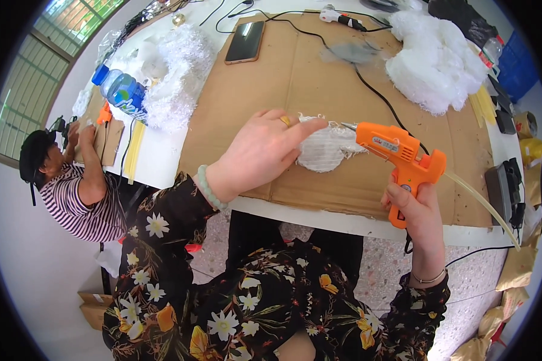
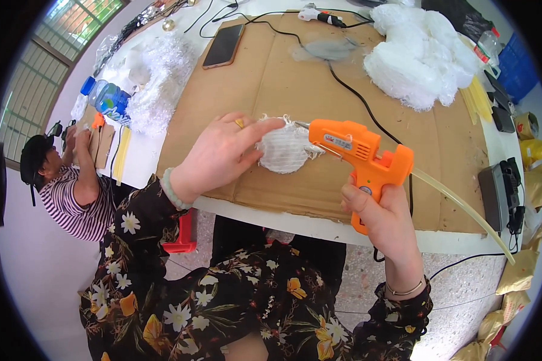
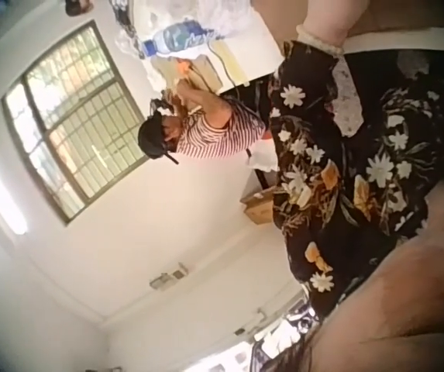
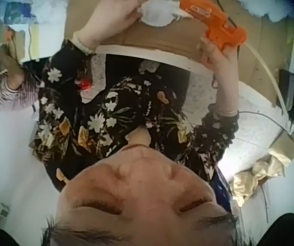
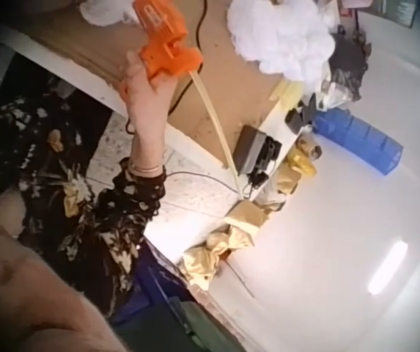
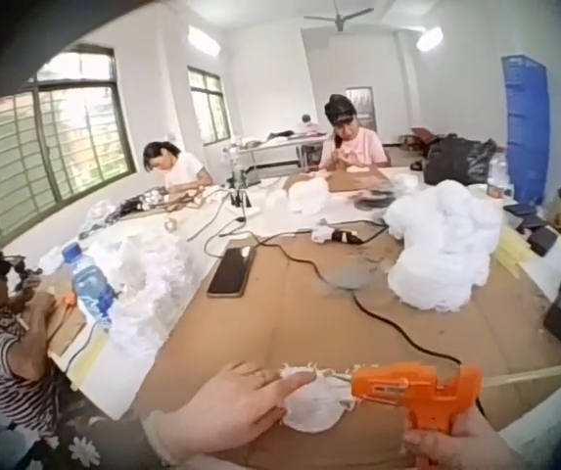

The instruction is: Applying cotton fiberfill to a craft object using a hot glue gun.

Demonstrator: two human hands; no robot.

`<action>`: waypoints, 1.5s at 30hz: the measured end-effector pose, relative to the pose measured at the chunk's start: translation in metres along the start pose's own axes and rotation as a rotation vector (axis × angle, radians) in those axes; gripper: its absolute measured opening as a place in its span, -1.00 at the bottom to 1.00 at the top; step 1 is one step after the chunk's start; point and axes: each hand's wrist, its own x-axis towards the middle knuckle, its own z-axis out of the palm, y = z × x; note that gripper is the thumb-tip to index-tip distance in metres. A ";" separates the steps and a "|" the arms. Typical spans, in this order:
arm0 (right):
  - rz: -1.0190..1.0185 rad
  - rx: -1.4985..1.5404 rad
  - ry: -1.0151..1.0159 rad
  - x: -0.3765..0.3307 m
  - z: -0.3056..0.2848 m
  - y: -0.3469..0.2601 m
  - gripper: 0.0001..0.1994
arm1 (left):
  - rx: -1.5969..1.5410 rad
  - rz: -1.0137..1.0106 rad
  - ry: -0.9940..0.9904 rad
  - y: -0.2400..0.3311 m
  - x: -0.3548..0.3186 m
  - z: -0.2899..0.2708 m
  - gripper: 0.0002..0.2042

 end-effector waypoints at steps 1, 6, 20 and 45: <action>-0.010 0.044 0.013 -0.001 -0.001 0.002 -0.71 | 0.002 0.006 -0.004 0.001 0.001 -0.002 -0.48; -0.077 0.185 0.071 -0.009 0.002 0.007 -0.71 | -0.189 -0.347 0.037 -0.001 -0.006 -0.007 -0.33; -0.089 0.218 0.056 -0.015 -0.006 0.017 -0.66 | -0.008 -0.044 -0.009 -0.001 -0.006 0.013 -0.44; -0.114 0.276 0.069 -0.013 -0.004 0.021 -0.62 | -0.160 -0.174 0.115 0.002 -0.021 -0.004 -0.43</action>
